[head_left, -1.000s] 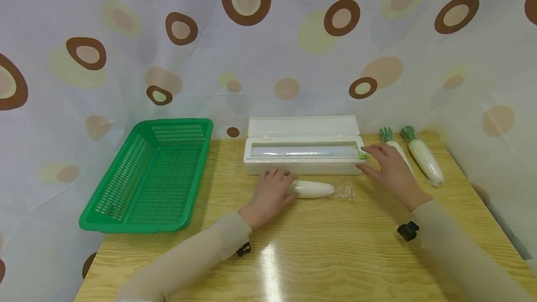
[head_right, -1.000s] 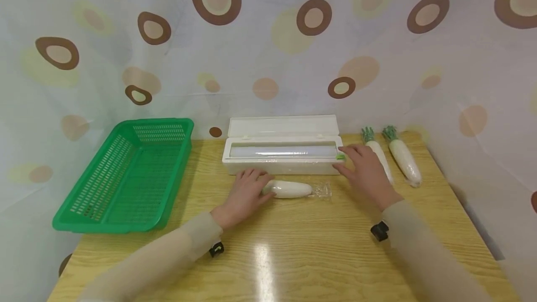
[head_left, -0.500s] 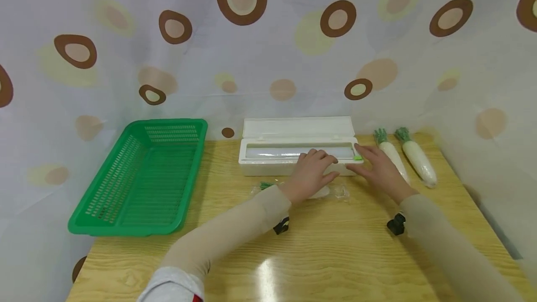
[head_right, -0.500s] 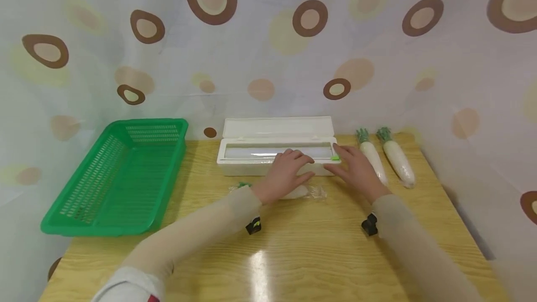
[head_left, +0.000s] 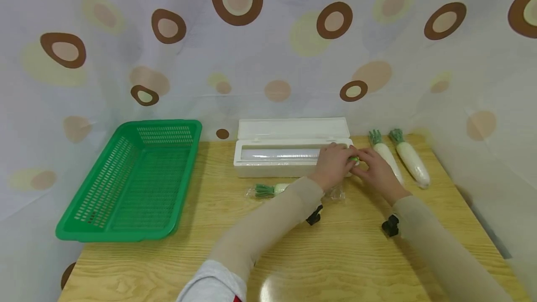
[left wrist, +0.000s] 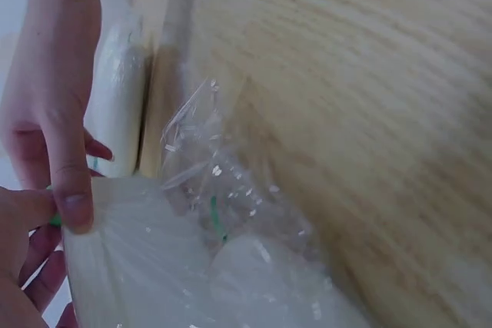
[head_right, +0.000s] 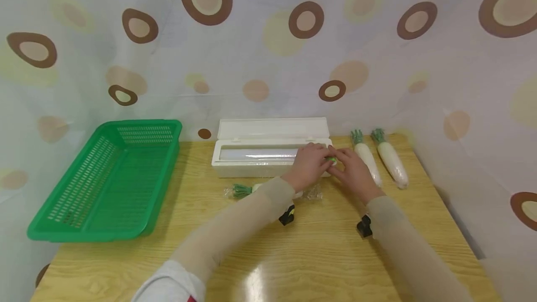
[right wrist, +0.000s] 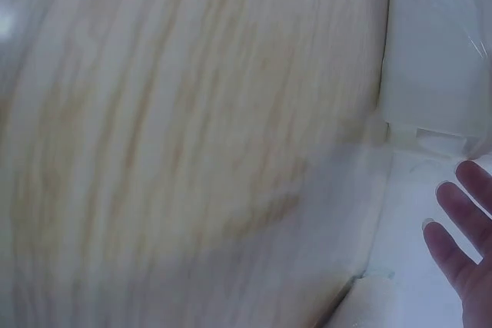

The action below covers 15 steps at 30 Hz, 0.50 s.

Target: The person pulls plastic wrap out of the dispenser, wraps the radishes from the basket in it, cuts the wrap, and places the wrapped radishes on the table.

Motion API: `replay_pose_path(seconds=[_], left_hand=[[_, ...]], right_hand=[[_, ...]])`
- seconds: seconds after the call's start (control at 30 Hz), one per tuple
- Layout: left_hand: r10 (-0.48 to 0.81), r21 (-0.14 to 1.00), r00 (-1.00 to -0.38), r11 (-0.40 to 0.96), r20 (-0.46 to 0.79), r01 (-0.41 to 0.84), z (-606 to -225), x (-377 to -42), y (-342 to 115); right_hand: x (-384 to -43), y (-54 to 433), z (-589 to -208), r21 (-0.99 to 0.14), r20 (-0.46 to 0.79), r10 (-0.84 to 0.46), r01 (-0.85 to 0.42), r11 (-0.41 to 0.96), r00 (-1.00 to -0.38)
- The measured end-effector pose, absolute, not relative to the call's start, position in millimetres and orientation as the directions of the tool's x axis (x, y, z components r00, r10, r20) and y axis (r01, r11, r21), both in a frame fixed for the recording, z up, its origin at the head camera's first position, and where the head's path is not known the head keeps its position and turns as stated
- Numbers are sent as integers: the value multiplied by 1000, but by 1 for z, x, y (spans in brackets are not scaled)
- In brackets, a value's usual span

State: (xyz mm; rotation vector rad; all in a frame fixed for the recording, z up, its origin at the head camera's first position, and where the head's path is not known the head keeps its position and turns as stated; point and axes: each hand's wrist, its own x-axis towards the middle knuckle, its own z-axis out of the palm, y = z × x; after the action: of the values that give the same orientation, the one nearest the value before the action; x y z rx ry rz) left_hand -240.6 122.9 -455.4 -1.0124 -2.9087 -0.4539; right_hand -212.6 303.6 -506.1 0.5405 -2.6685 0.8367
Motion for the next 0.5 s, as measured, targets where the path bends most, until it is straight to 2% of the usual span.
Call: replay_pose_path(seconds=[0.2,0.33,0.5], left_hand=[[618,239,-773,737,144,633,-453,-251,117],[644,263,-757,716,106,646,-447,-255,110],[682,299,-728,681,74,668,-444,-260,104]], right_hand=[[-214,299,-504,-421,400,-276,-443,792,-874],[-213,300,-500,-340,422,-299,-455,823,-856],[-212,301,-499,-301,433,-310,-460,835,-846]])
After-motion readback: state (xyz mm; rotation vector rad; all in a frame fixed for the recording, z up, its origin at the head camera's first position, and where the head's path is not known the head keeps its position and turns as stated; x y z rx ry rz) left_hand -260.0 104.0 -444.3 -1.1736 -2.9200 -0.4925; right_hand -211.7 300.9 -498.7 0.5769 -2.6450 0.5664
